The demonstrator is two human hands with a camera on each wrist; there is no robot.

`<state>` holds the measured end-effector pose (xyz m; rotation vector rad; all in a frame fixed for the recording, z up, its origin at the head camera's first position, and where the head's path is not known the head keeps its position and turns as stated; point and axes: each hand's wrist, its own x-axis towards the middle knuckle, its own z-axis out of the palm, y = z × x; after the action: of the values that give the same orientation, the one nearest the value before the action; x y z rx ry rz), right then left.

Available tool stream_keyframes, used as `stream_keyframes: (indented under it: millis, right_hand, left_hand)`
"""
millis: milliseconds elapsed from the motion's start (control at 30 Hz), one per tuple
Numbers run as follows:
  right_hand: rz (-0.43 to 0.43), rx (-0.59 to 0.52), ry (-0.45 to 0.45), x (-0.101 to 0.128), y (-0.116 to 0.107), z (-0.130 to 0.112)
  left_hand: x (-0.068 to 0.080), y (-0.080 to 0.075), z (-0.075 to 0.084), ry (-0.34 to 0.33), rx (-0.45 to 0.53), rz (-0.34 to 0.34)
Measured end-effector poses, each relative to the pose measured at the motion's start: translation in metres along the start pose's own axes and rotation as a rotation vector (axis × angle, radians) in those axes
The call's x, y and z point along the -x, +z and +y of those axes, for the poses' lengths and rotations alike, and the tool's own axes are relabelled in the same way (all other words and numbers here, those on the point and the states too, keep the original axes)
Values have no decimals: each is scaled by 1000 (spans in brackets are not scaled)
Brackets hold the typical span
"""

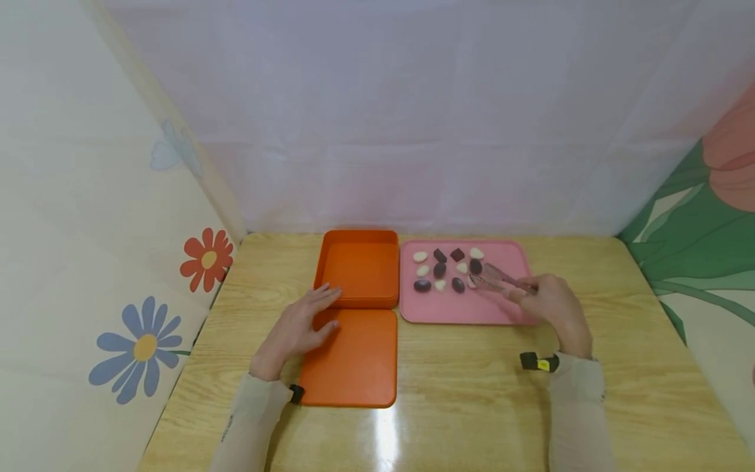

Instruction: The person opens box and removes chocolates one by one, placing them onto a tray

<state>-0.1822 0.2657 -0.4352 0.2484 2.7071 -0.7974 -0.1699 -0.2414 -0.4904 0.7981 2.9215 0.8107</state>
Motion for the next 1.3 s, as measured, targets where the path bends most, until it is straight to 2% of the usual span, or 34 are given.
stream_keyframes:
  millis: [200, 533, 833, 1133, 1300]
  right_hand:
    - [41, -23, -39, 1, -1, 2]
    - [221, -95, -42, 2, 4, 2]
    - [319, -141, -38, -2, 6, 3]
    - [456, -192, -96, -7, 8, 13]
    - [517, -248, -96, -12, 10, 18]
  left_hand:
    - [1, 0, 1, -7, 6, -3]
    - [1, 0, 1, 5, -4, 6]
    - [1, 0, 1, -1, -1, 6]
    - [0, 0, 1, -7, 0, 1]
    - [1, 0, 0, 2, -1, 7]
